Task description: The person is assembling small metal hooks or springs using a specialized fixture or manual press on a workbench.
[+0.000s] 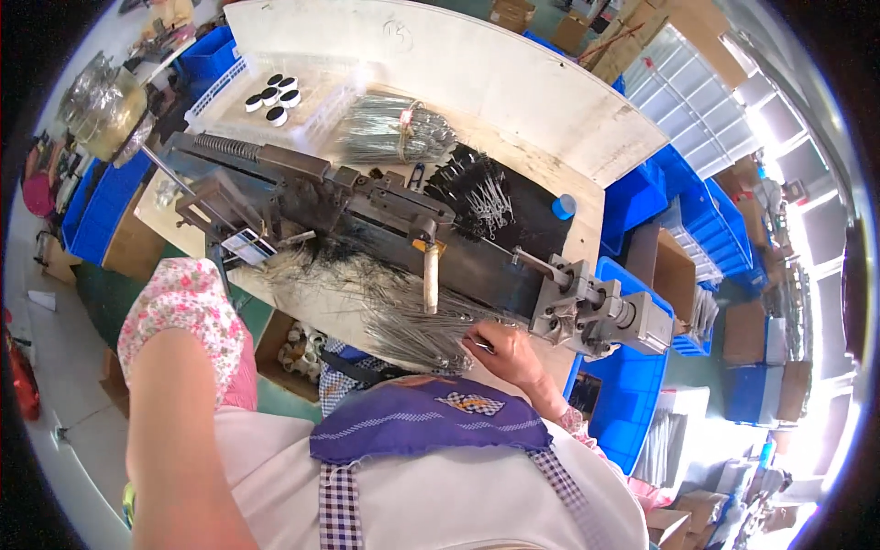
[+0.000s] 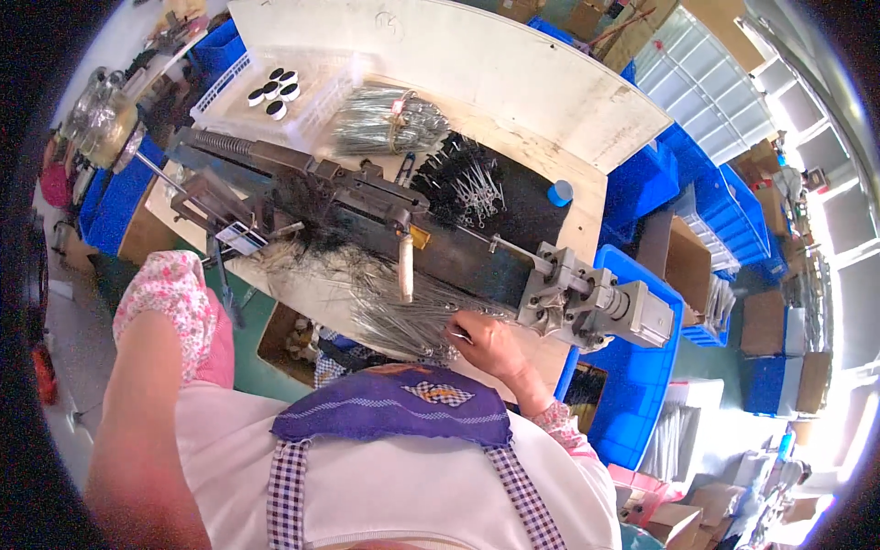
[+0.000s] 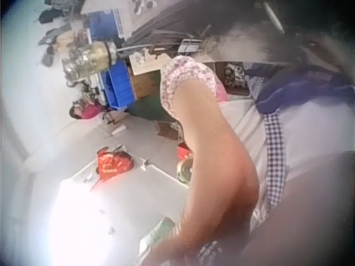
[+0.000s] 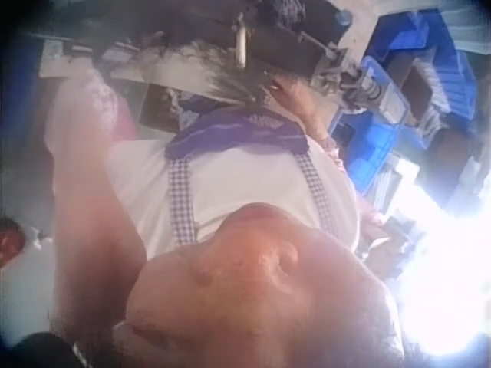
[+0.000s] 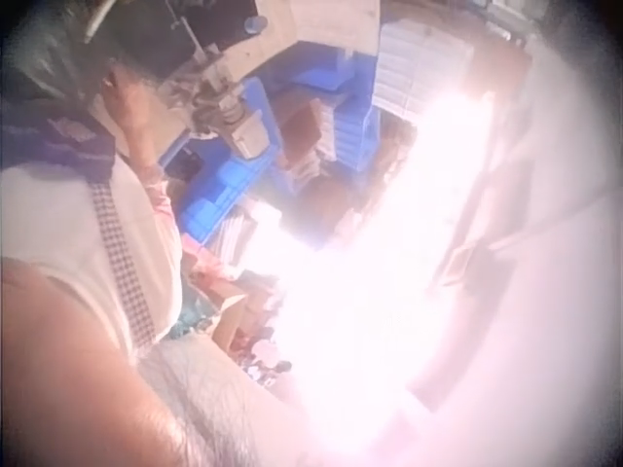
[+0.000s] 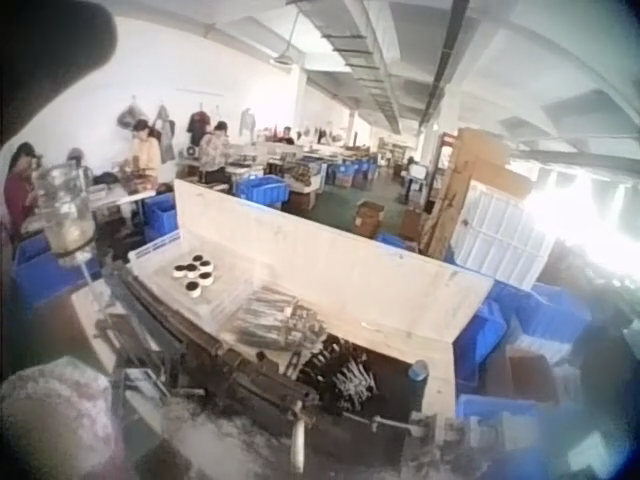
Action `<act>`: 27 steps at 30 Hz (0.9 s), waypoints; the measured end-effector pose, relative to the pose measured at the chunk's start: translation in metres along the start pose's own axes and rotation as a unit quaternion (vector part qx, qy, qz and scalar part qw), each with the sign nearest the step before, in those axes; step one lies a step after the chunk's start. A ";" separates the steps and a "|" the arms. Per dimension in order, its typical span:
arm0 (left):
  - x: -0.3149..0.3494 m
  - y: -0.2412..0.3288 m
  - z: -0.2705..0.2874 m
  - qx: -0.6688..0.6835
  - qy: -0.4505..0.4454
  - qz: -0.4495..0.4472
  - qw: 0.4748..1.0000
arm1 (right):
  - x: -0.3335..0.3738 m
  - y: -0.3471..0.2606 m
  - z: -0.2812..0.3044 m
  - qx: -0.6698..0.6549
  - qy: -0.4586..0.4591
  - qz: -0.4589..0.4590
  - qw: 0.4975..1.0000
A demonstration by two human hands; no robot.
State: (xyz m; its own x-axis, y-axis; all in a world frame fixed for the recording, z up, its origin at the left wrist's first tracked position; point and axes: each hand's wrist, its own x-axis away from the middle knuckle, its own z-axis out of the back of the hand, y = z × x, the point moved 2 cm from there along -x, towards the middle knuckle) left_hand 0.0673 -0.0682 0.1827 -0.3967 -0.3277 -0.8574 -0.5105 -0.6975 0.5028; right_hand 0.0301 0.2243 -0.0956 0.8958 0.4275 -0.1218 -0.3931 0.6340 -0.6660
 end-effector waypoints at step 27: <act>0.152 -0.001 -0.032 -0.147 0.622 -0.127 0.759 | 0.005 0.001 0.007 -0.044 -0.037 0.040 0.998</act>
State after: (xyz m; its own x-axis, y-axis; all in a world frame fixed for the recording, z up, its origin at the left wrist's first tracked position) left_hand 0.0316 -0.1382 0.0482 0.8060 -0.3788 -0.4549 -0.1844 -0.8909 0.4151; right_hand 0.0325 0.2320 -0.0917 0.8429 0.5233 -0.1253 -0.4408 0.5377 -0.7187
